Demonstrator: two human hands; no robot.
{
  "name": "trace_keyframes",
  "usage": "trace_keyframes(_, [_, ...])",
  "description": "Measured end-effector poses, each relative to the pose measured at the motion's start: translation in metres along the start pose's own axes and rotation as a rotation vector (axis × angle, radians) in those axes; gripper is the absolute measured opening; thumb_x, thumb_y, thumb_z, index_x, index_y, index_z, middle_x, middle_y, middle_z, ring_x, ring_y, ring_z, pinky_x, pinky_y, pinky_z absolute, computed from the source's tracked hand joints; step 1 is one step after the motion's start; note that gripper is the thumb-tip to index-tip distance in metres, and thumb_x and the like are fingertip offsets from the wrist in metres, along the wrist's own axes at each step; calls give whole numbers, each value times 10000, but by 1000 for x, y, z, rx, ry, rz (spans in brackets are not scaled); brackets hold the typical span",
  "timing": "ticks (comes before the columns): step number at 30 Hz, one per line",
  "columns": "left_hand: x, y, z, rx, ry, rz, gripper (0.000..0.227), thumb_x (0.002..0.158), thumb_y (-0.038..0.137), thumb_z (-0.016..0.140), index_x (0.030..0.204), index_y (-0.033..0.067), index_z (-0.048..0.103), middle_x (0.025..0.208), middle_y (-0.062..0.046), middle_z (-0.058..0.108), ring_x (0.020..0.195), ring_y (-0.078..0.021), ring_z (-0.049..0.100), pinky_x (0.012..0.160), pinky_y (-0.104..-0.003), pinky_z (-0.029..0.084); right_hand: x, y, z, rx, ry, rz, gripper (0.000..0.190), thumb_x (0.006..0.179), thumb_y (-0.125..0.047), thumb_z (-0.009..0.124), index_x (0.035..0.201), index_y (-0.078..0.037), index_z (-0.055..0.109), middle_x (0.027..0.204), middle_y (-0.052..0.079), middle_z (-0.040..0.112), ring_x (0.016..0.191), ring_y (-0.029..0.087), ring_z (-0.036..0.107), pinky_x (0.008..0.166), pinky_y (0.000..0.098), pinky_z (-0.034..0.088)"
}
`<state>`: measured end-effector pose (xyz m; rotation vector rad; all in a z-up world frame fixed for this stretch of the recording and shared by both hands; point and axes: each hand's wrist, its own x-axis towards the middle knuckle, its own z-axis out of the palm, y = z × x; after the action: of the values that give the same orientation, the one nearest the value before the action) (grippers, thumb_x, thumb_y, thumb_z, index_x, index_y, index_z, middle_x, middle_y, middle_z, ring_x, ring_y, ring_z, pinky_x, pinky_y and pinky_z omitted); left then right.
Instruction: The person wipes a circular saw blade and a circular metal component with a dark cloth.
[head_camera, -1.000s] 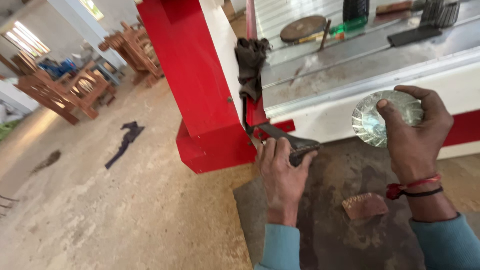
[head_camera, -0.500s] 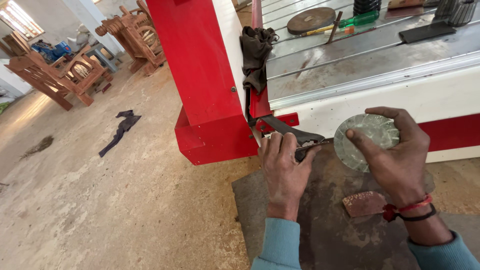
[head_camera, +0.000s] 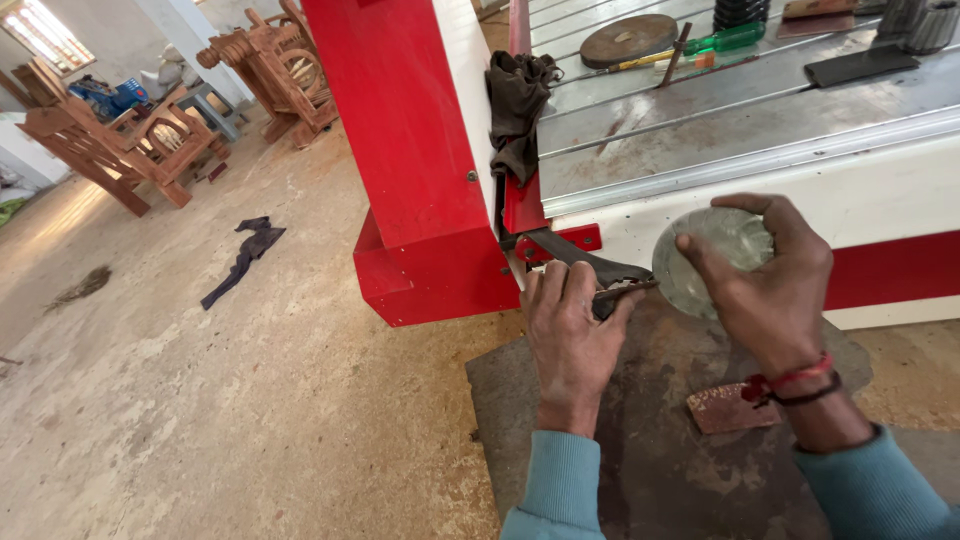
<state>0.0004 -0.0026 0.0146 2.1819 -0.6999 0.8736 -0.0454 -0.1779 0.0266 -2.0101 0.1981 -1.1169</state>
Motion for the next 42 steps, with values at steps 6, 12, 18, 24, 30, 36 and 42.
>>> trace_keyframes(6, [4, 10, -13, 19, 76, 76, 543, 638, 286, 978, 824, 58, 522, 862, -85, 512, 878, -283, 545, 1162, -621, 384, -10, -9, -6, 57, 37, -13, 385, 908, -183, 858, 1212, -10, 696, 1107, 164, 747, 1012, 242, 742, 846, 359, 615])
trace_keyframes(12, [7, 15, -13, -29, 22, -6, 519, 670, 259, 969, 854, 51, 530, 927, -104, 538, 930, -317, 545, 860, -496, 484, 1, -8, -4, 66, 42, 9, 393, 876, -175, 862, 1191, -3, 703, 1113, 176, 745, 1024, 266, 725, 844, 386, 594])
trace_keyframes(18, [6, 14, -15, 1, 27, 44, 539, 662, 236, 973, 837, 42, 502, 896, -127, 506, 914, -343, 524, 901, -515, 472, 5, -6, 9, 87, 76, -3, 357, 926, -161, 841, 1211, -1, 698, 1108, 176, 743, 1017, 264, 732, 853, 380, 605])
trace_keyframes(24, [9, 15, -14, -32, 33, 43, 546, 634, 253, 973, 804, 57, 492, 845, -95, 499, 842, -298, 536, 976, -548, 448, -1, -13, 2, 114, 107, 30, 364, 901, -156, 832, 1198, -1, 692, 1075, 171, 751, 979, 255, 746, 799, 364, 615])
trace_keyframes(30, [10, 15, -16, -10, 4, 3, 568, 645, 257, 987, 818, 52, 487, 869, -101, 502, 859, -308, 523, 793, -489, 467, -4, -11, 0, 123, 125, 0, 361, 911, -132, 830, 1214, -7, 680, 1075, 169, 748, 992, 235, 742, 821, 354, 615])
trace_keyframes(36, [7, 13, -12, 10, 13, 17, 575, 634, 257, 988, 830, 42, 491, 872, -111, 492, 866, -319, 525, 804, -492, 468, 4, -9, 11, 110, 158, -63, 336, 930, -113, 846, 1205, -2, 687, 1067, 183, 746, 983, 235, 722, 846, 375, 593])
trace_keyframes(42, [7, 16, -15, 14, 23, 12, 570, 626, 267, 989, 819, 46, 500, 880, -106, 512, 864, -327, 529, 793, -496, 469, -2, -13, 2, 158, 165, -38, 355, 932, -146, 829, 1213, 4, 671, 1050, 173, 744, 953, 240, 735, 789, 372, 604])
